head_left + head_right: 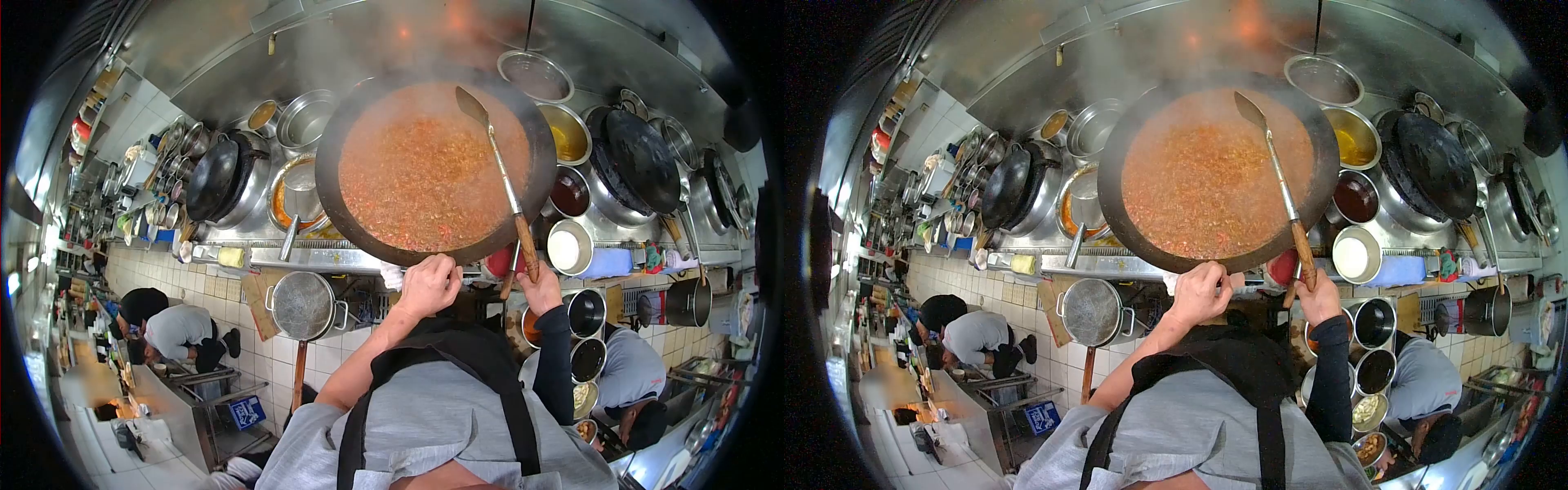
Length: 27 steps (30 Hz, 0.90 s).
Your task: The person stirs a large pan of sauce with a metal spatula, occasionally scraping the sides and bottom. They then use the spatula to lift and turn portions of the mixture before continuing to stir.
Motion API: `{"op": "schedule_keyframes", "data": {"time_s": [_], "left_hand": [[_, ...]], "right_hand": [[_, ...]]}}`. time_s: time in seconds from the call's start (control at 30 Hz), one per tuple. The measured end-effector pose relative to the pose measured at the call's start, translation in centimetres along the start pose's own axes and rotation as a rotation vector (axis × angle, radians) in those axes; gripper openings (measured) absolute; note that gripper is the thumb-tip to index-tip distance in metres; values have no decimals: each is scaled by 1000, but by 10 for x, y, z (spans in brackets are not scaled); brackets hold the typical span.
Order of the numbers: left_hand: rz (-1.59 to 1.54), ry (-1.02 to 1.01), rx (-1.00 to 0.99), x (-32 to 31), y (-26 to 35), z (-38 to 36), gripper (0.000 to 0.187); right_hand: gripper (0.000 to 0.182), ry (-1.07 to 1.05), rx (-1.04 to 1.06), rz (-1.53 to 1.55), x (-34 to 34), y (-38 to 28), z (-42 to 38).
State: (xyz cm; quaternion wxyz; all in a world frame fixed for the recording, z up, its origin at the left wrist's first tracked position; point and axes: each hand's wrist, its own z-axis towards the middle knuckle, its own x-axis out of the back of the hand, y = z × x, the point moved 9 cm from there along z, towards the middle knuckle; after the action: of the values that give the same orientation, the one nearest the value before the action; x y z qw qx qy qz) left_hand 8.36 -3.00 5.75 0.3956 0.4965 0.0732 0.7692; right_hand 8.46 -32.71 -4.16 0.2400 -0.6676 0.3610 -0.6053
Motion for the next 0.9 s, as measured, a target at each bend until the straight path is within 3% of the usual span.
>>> {"op": "schedule_keyframes", "data": {"time_s": [0.13, 0.9], "left_hand": [[4, 2, -4, 1, 1, 0, 19], [-4, 2, -17, -2, -2, -2, 17]], "right_hand": [[29, -7, -25, -40, -2, 6, 2], [28, 9, -17, -30, -3, 5, 1]]}}
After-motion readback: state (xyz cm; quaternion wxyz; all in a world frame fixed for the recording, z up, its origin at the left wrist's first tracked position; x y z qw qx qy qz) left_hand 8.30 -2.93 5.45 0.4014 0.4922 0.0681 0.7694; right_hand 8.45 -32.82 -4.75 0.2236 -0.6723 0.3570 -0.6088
